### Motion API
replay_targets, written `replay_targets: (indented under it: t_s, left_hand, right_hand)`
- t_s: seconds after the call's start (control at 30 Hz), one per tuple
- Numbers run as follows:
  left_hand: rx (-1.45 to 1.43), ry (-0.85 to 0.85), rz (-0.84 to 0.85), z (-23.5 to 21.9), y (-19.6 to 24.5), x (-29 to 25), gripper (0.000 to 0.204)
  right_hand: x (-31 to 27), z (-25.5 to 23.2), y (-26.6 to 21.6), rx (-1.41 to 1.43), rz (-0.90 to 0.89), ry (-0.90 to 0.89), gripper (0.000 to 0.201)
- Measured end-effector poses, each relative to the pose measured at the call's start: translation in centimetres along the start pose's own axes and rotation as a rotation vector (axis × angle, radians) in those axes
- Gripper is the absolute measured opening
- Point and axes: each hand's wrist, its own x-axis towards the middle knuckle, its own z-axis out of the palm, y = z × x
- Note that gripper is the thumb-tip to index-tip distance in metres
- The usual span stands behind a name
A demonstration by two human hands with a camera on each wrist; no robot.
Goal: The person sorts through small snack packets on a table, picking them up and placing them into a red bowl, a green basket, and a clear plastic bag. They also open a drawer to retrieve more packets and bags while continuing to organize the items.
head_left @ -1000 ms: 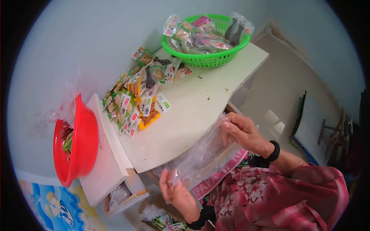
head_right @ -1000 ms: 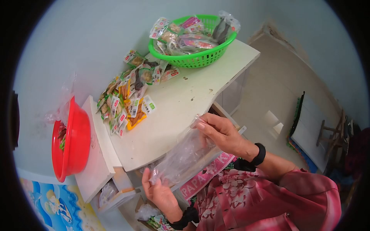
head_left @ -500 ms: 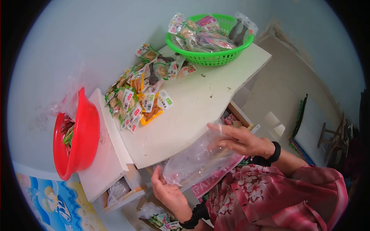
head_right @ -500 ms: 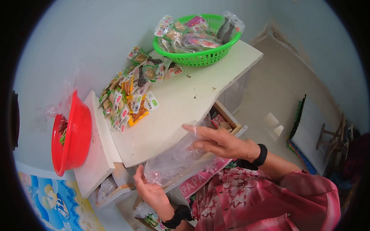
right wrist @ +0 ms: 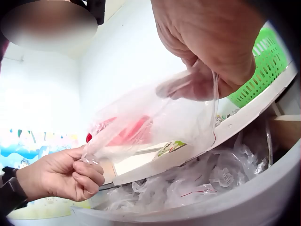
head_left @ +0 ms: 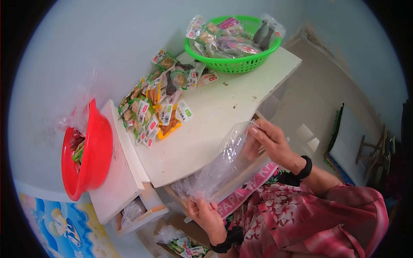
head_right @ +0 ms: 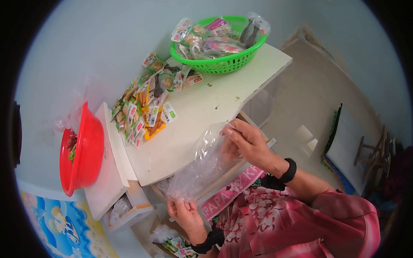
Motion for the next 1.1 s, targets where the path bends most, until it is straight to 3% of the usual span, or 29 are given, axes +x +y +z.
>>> replay_targets:
  t_s: [0.07, 0.13, 0.23, 0.33, 0.47, 0.53, 0.63, 0.8, 0.93, 1.0, 1.1]
  left_hand:
    - [0.033, 0.044, 0.023, -0.1, -0.3, 0.1, 0.010]
    - [0.033, 0.111, 0.071, 0.8, -0.1, 0.1, 0.007]
    - [-0.137, -0.125, 0.027, -0.8, 1.0, 0.6, 0.016]
    - [0.023, -0.064, 0.024, 0.4, 2.7, -0.1, 0.037]
    - [0.368, -0.196, 0.371, 4.0, 4.2, -0.9, 0.059]
    - [0.614, -0.285, 0.421, 2.9, 3.8, -0.1, 0.058]
    - [0.939, -0.300, 0.547, 1.9, 2.8, 1.1, 0.038]
    - [0.408, -0.011, 0.146, 2.4, 3.2, 0.3, 0.028]
    - [0.080, 0.173, -0.036, 3.2, 2.8, 0.3, 0.044]
    - [0.221, 0.192, 0.056, 2.4, 1.3, 0.9, 0.058]
    - [0.225, 0.015, -0.037, 0.1, 3.0, 2.1, 0.067]
  right_hand:
    - [-0.2, 0.0, -1.8, -0.012, 0.103, 0.014, 0.023]
    - [0.0, -0.4, -0.6, -0.131, 0.069, 0.028, 0.023]
    - [0.5, -0.8, 1.0, -0.170, 0.008, 0.070, 0.023]
    - [1.1, -1.1, 0.4, -0.167, -0.008, 0.089, 0.025]
    - [1.0, -0.9, -1.1, -0.299, 0.046, 0.044, 0.027]
    - [0.9, -0.4, -0.6, -0.256, 0.085, 0.005, 0.027]
    - [1.1, 0.1, -0.8, -0.212, 0.113, -0.043, 0.026]
    - [0.6, 0.2, -2.1, 0.039, 0.106, -0.194, 0.027]
    - [-0.4, 0.5, 0.1, 0.091, 0.003, -0.282, 0.024]
    - [-0.6, 0.2, 0.4, 0.008, -0.018, -0.219, 0.021]
    - [-0.5, -0.1, -0.5, -0.107, -0.080, -0.102, 0.021]
